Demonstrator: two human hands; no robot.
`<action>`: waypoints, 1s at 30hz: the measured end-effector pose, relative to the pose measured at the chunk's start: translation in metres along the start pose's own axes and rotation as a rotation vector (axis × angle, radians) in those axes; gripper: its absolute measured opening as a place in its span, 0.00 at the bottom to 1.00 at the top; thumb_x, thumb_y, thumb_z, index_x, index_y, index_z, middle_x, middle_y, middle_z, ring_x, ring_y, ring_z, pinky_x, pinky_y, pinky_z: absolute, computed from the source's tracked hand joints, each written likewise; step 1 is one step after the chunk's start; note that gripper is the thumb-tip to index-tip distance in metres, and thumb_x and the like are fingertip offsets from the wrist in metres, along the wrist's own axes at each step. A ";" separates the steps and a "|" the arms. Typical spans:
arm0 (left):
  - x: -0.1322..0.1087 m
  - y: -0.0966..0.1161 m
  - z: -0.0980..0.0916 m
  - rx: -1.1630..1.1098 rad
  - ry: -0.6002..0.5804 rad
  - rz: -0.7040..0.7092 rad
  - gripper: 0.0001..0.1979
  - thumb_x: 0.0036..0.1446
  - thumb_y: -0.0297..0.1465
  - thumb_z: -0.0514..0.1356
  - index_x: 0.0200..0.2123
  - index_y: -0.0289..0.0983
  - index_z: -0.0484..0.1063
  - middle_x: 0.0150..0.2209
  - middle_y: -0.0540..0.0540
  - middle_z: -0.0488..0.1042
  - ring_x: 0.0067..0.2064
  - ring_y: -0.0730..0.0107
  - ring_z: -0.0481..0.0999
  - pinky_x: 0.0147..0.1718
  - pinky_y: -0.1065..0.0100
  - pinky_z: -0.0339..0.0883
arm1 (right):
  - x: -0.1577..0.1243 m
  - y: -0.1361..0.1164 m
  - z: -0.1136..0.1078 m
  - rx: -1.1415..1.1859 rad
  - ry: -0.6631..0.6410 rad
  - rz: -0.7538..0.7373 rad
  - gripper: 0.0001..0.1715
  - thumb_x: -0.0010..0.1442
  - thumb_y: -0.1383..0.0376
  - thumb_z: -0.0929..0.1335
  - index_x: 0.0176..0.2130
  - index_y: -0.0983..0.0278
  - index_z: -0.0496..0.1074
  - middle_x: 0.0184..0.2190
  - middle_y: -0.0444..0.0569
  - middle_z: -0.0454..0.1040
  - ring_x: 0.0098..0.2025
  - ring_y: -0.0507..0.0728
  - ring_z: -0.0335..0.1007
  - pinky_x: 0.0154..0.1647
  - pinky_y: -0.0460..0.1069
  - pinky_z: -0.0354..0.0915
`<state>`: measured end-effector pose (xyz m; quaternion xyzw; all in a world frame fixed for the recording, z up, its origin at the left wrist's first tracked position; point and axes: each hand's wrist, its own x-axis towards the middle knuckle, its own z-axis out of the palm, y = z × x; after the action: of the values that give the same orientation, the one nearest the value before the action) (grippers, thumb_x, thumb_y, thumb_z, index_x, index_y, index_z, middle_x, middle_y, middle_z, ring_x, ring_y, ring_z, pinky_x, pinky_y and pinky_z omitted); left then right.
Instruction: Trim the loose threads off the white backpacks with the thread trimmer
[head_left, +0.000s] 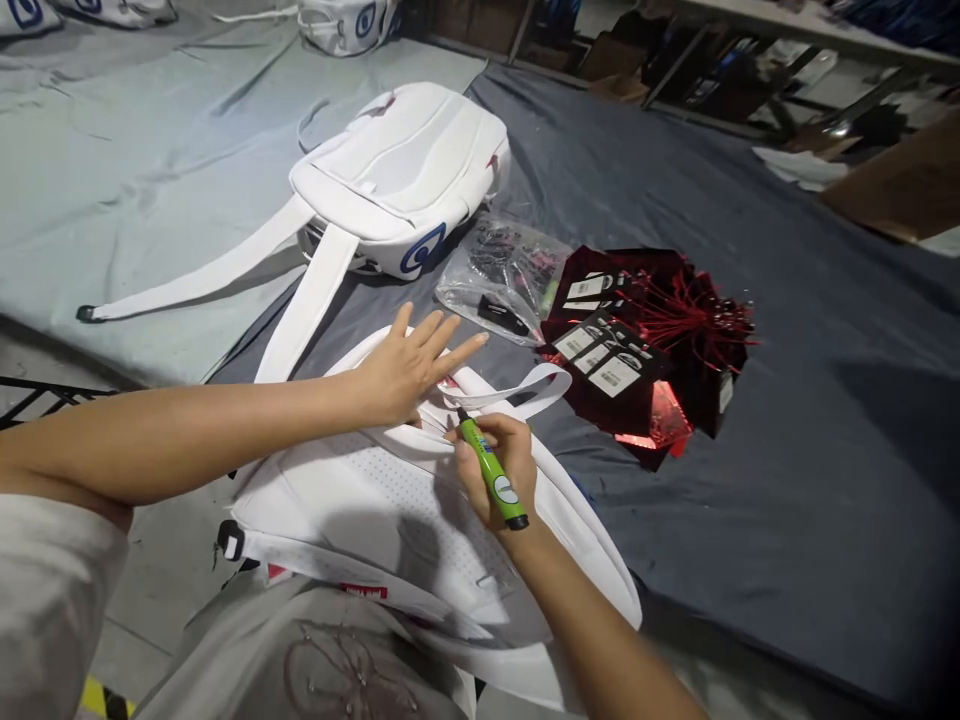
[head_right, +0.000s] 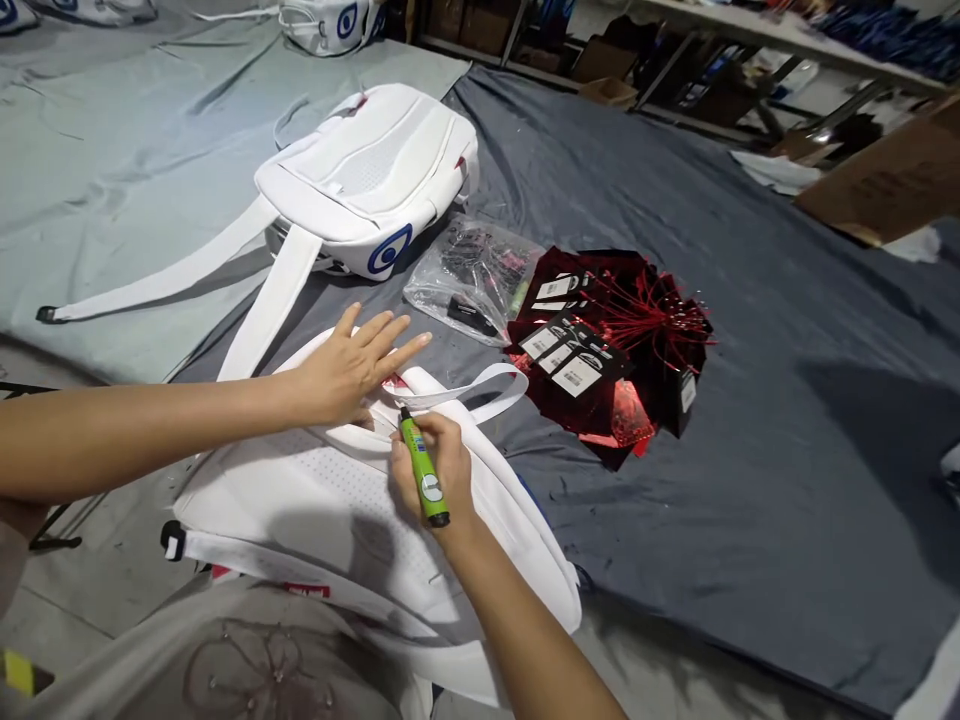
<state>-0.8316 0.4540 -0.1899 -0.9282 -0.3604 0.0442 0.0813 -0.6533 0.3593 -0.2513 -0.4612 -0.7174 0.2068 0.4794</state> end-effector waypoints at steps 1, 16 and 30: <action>0.000 0.000 0.000 -0.010 0.008 -0.006 0.62 0.48 0.48 0.68 0.71 0.33 0.31 0.71 0.28 0.44 0.70 0.40 0.47 0.64 0.39 0.42 | 0.004 0.002 -0.004 -0.043 -0.025 -0.038 0.17 0.64 0.66 0.66 0.52 0.59 0.62 0.35 0.46 0.78 0.35 0.56 0.77 0.37 0.51 0.71; 0.005 -0.004 0.002 -0.033 -0.010 -0.030 0.47 0.56 0.41 0.61 0.71 0.29 0.41 0.71 0.30 0.44 0.69 0.42 0.50 0.60 0.47 0.53 | 0.045 -0.018 -0.028 -0.173 -0.423 0.057 0.05 0.63 0.61 0.69 0.38 0.61 0.72 0.33 0.46 0.77 0.36 0.57 0.73 0.41 0.52 0.66; 0.006 -0.009 0.002 -0.095 -0.008 0.005 0.40 0.57 0.34 0.58 0.69 0.28 0.47 0.71 0.29 0.45 0.67 0.44 0.53 0.57 0.48 0.54 | 0.059 -0.029 -0.038 -0.336 -0.648 -0.075 0.11 0.65 0.67 0.68 0.48 0.61 0.74 0.43 0.50 0.79 0.44 0.59 0.76 0.48 0.56 0.64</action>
<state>-0.8335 0.4643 -0.1902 -0.9317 -0.3602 0.0308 0.0355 -0.6400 0.3901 -0.1834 -0.4171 -0.8726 0.2038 0.1520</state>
